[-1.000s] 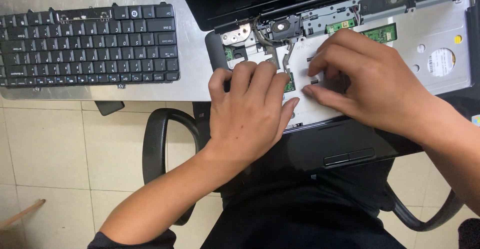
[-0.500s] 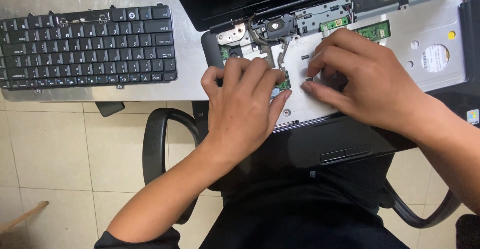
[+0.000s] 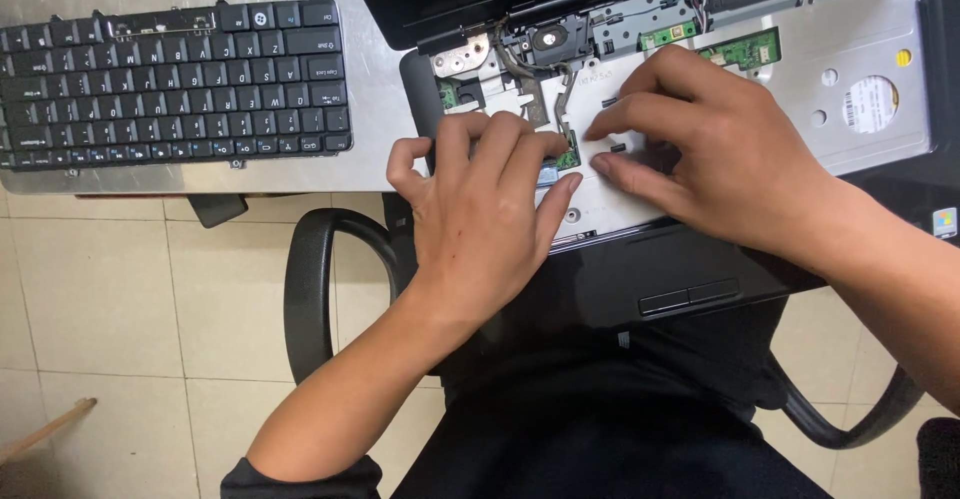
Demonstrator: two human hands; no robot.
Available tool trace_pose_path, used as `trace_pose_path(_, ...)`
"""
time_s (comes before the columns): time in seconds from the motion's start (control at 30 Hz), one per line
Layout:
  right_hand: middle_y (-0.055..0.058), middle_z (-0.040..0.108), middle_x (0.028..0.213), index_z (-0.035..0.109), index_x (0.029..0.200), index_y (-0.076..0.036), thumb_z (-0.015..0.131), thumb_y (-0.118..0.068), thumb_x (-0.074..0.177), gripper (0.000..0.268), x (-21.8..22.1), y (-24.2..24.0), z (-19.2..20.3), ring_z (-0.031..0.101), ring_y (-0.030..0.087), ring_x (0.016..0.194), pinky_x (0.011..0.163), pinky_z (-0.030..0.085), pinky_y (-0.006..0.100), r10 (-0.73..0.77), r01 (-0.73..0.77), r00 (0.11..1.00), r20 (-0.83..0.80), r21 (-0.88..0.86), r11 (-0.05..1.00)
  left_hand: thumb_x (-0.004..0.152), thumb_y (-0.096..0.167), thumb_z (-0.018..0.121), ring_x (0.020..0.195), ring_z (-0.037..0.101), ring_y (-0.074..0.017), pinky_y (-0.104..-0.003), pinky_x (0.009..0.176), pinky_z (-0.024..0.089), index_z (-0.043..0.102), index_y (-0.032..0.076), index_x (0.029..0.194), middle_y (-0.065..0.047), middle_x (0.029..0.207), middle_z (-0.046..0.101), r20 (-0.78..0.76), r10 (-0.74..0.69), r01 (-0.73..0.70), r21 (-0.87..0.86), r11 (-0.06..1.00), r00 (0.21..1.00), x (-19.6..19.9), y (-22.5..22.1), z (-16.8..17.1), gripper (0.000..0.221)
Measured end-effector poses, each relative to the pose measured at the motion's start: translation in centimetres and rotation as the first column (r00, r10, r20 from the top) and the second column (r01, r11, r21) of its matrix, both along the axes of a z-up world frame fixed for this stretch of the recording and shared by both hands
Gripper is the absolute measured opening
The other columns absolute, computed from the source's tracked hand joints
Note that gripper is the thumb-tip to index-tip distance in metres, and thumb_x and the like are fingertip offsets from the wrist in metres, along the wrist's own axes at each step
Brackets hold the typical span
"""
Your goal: Connecting internal ribbon cables and installing the keyboard on a laptop during a repair process.
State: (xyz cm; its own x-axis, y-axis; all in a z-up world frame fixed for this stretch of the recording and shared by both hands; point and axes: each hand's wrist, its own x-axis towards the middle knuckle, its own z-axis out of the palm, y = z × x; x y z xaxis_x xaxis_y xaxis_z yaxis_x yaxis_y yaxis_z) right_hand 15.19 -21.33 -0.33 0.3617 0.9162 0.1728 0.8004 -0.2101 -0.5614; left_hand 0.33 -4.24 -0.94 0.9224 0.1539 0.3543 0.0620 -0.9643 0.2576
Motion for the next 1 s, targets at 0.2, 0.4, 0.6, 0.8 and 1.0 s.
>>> trace_pose_path(0.2, 0.009, 0.062, 0.104, 0.079, 0.118, -0.013, 0.083, -0.023, 0.101, 0.02, -0.1, 0.7, -0.2, 0.065, 0.027, 0.089, 0.067, 0.049, 0.039, 0.05, -0.053, 0.968, 0.246, 0.003, 0.999, 0.094, 0.04, 0.078, 0.105, 0.054, -0.0251, -0.046, 0.089, 0.025, 0.067, 0.017, 0.108, 0.002, 0.108, 0.059, -0.04, 0.012, -0.013, -0.032, 0.999, 0.999, -0.9, 0.3, 0.6, 0.029)
trace_pose_path(0.4, 0.006, 0.065, 0.108, 0.077, 0.109, -0.019, 0.079, -0.019, 0.109, 0.002, 1.4, 1.9, -0.3, 0.068, 0.028, 0.093, 0.069, 0.051, 0.038, 0.142, -0.157, 0.903, 0.405, 0.003, 0.988, 0.093, 0.04, 0.08, 0.104, 0.054, -0.0255, -0.046, 0.088, 0.026, 0.068, 0.016, 0.106, 0.002, 0.106, 0.06, -0.012, 0.01, -0.011, -0.055, 0.998, 1.0, -0.8, 0.3, 0.3, 0.03)
trace_pose_path(0.6, -0.001, 0.059, 0.099, 0.068, 0.103, -0.023, 0.07, -0.03, 0.102, 0.008, 3.7, 3.0, 0.3, 0.062, 0.022, 0.085, 0.039, 0.036, 0.039, 0.394, -0.303, 0.775, 0.494, -0.257, 0.918, 0.093, 0.039, 0.078, 0.105, 0.055, -0.0254, -0.046, 0.089, 0.026, 0.068, 0.015, 0.107, 0.001, 0.108, 0.061, 0.0, 0.016, -0.016, -0.082, 0.996, 1.0, -0.8, 0.3, -0.1, 0.029)
trace_pose_path(0.8, -0.005, 0.051, 0.079, 0.057, 0.085, -0.022, 0.068, -0.027, 0.104, 0.022, 5.0, 5.2, 0.9, 0.057, 0.023, 0.08, 0.052, 0.045, 0.04, 0.571, -0.491, 0.665, 0.482, -0.294, 0.82, 0.096, 0.04, 0.074, 0.106, 0.054, -0.0253, -0.046, 0.09, 0.025, 0.064, 0.014, 0.103, 0.001, 0.108, 0.059, -0.017, 0.014, -0.015, -0.089, 0.996, 1.0, -0.9, 0.4, -0.3, 0.029)
trace_pose_path(1.0, -0.002, 0.053, 0.085, 0.057, 0.087, -0.018, 0.069, -0.023, 0.097, 0.016, 6.1, 5.7, -0.3, 0.056, 0.023, 0.085, 0.046, 0.044, 0.042, 0.65, -0.586, 0.642, 0.406, -0.288, 0.758, 0.094, 0.038, 0.077, 0.109, 0.053, -0.0256, -0.046, 0.09, 0.025, 0.064, 0.016, 0.1, 0.001, 0.109, 0.06, -0.012, 0.029, -0.031, -0.203, 0.979, 0.999, -1.0, 0.3, -0.4, 0.027)
